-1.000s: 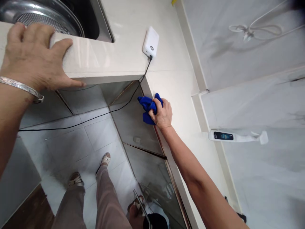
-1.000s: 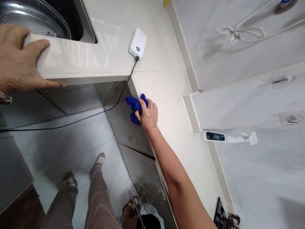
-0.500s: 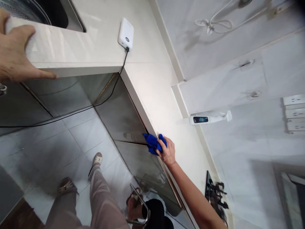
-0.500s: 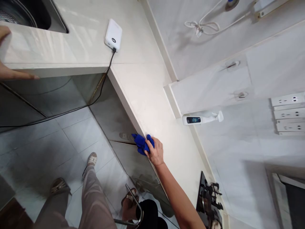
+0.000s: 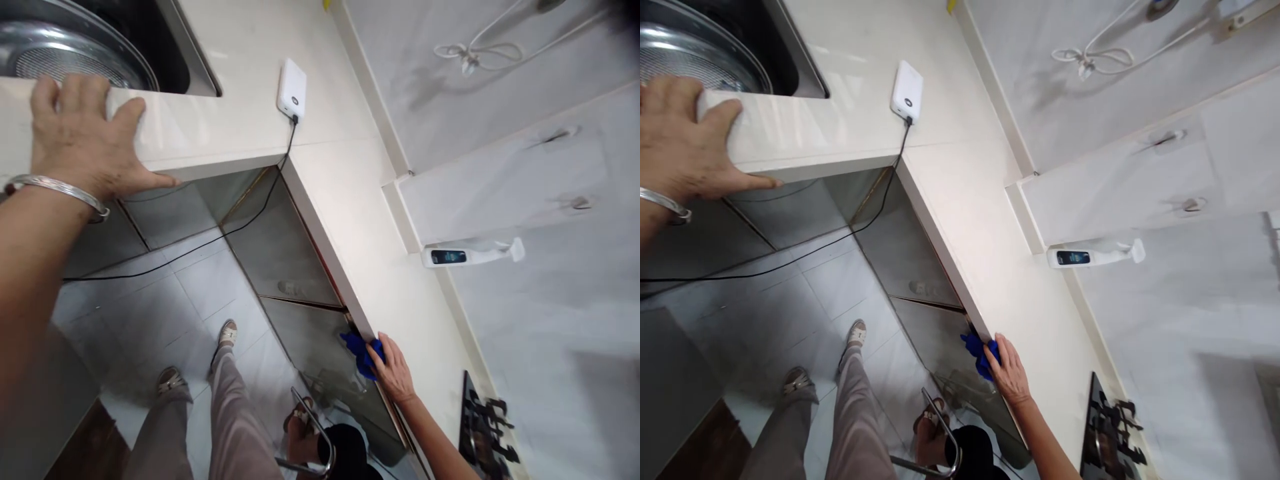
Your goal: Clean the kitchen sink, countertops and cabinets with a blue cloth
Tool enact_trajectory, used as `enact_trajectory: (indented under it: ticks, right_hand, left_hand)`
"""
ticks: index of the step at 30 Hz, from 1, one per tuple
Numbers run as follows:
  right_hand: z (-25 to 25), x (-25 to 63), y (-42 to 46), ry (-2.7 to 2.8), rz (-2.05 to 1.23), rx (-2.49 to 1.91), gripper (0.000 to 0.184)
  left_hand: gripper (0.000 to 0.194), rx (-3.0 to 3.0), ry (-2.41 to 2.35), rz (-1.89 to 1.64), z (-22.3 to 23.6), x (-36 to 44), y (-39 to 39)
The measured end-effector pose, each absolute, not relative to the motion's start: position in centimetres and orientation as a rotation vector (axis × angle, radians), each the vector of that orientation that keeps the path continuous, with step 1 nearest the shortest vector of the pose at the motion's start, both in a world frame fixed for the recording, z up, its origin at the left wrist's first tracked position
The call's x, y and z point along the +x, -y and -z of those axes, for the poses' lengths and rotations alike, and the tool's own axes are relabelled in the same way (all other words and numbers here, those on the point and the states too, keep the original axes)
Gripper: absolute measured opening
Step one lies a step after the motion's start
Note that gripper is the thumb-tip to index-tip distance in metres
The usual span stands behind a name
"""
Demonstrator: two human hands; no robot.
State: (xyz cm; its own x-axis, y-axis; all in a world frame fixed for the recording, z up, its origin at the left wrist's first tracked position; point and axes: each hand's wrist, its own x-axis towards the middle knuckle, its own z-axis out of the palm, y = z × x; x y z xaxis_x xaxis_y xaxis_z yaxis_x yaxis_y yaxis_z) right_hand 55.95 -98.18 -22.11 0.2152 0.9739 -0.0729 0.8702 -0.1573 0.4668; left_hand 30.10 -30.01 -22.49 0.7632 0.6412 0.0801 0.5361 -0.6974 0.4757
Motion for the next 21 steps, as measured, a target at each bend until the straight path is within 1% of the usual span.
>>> enact_trajectory:
  ticks: [1, 2, 8, 11, 13, 18, 21]
  right_hand:
    - [22.3, 56.4, 95.9, -1.751, -0.364, 2.051, 0.048]
    - [22.5, 56.8, 93.5, -1.798, -0.379, 2.009, 0.045]
    - [22.1, 59.1, 78.8, -2.08, -0.322, 1.79, 0.034]
    - [23.2, 59.3, 72.1, -2.117, -0.355, 1.684, 0.03]
    - [25.2, 59.3, 67.8, -2.076, -0.353, 1.707, 0.03]
    - [32.1, 60.2, 57.9, -1.847, -0.237, 1.915, 0.031]
    - [35.5, 61.7, 55.4, -1.833, -0.156, 1.964, 0.036]
  left_hand:
    - [0.142, 2.577, -1.004, -0.481, 21.8, 30.2, 30.4]
    - [0.143, 2.607, -1.058, -0.555, 21.3, 30.3, 30.6]
    - [0.141, 2.625, -1.132, -0.417, 21.7, 30.5, 30.4]
    - [0.138, 2.676, -1.177, -0.386, 22.1, 30.5, 30.2]
    - [0.135, 2.676, -1.188, -0.401, 22.3, 30.6, 30.2]
    - [0.135, 2.575, -1.148, -0.443, 22.5, 30.8, 30.1]
    - [0.116, 2.566, -1.159, -0.46, 22.4, 30.9, 30.2]
